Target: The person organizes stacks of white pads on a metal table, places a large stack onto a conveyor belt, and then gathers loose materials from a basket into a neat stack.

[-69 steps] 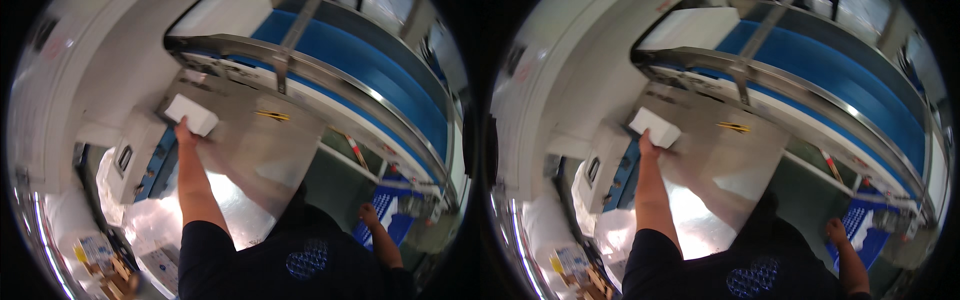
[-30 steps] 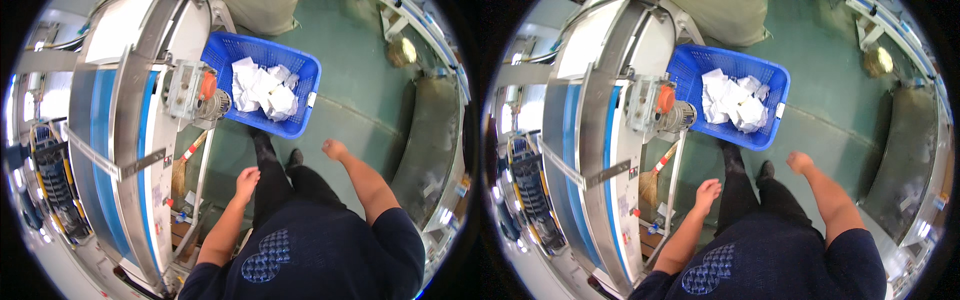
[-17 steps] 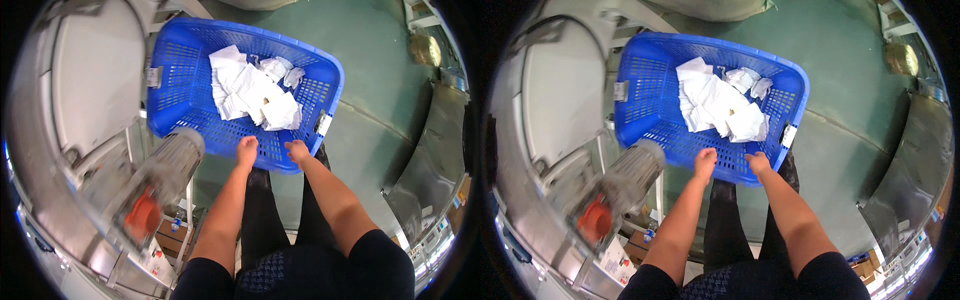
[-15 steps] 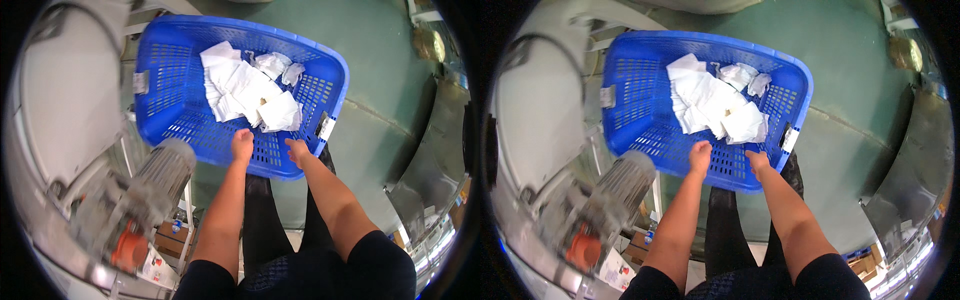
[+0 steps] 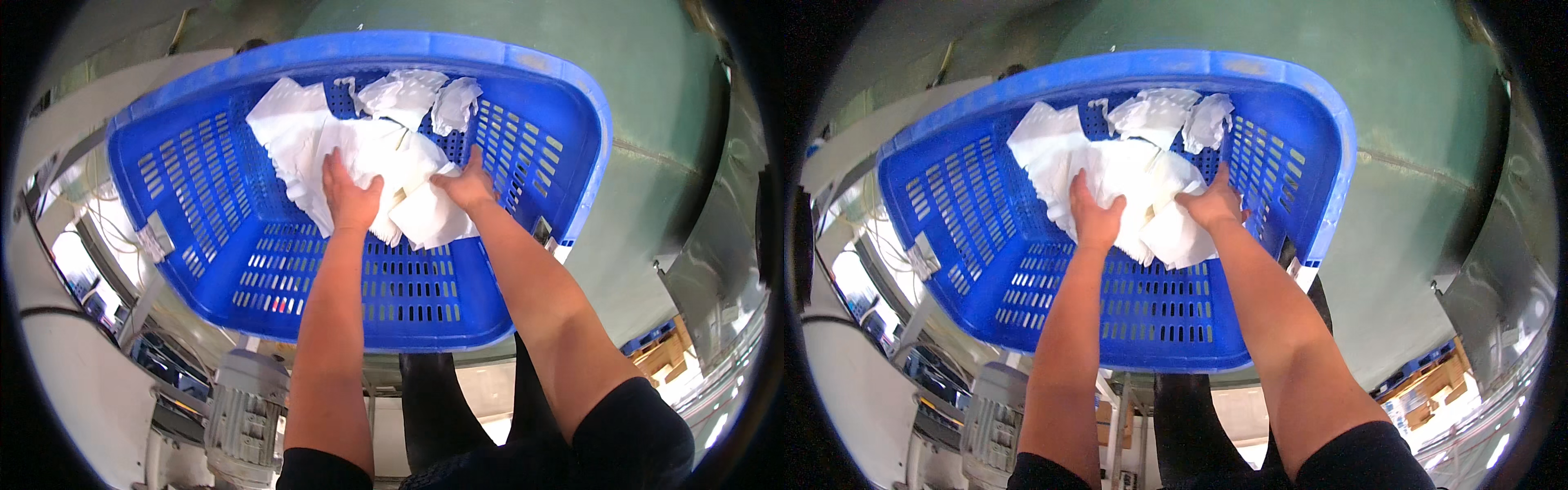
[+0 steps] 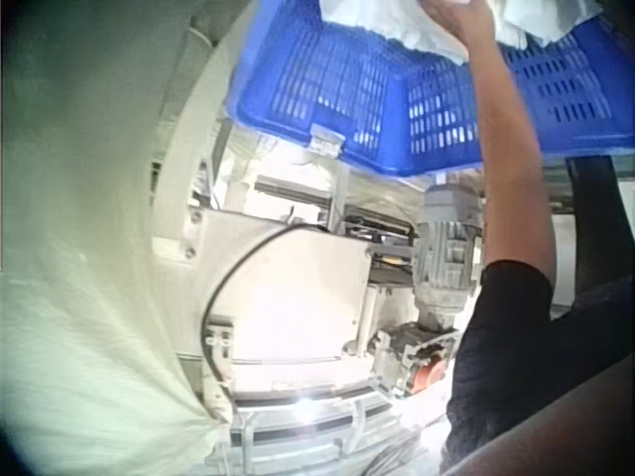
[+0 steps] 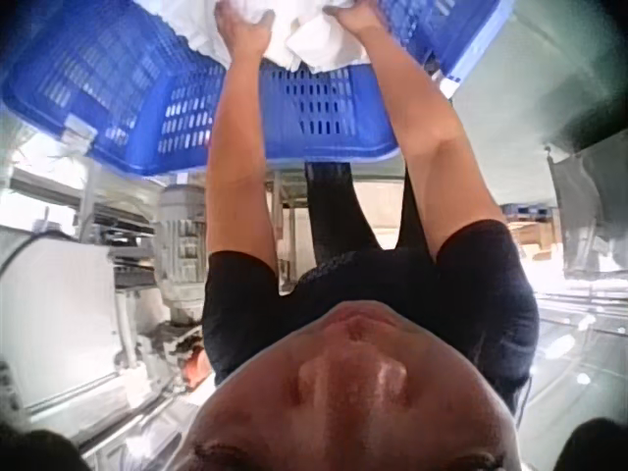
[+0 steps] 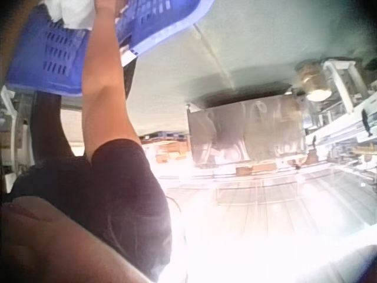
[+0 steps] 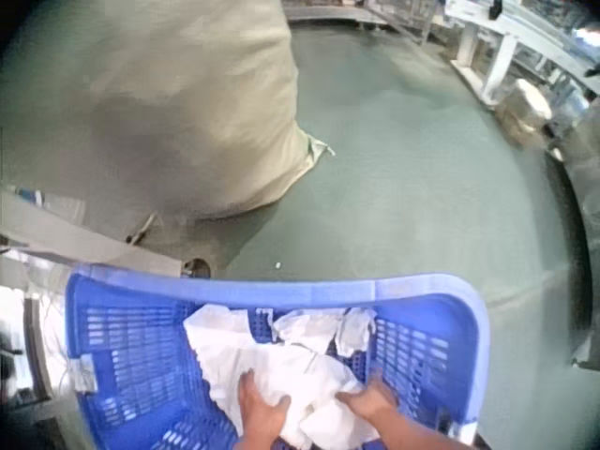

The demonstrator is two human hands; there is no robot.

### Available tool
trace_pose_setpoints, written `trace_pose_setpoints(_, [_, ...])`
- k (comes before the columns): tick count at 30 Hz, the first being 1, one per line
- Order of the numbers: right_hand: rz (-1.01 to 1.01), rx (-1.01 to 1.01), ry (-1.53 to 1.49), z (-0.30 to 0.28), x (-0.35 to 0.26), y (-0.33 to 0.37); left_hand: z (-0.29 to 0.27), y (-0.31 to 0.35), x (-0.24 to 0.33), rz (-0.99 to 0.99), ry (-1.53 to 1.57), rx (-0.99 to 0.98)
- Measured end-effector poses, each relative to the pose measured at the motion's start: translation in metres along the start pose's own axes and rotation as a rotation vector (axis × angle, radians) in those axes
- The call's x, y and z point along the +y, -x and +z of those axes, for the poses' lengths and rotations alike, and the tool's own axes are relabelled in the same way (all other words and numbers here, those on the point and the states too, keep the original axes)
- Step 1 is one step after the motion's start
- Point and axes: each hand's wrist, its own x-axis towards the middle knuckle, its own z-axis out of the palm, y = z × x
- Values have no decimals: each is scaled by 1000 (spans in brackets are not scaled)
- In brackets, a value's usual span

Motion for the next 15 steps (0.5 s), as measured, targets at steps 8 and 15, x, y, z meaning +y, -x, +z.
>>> trace_pose_setpoints(8, [-602, 163, 60, 17, 49, 69, -14, -97, -16, -56, 253, -10])
trace_pose_setpoints(15, [-865, -571, 291, 3, 75, 126, -4, -124, 12, -86, -244, -447])
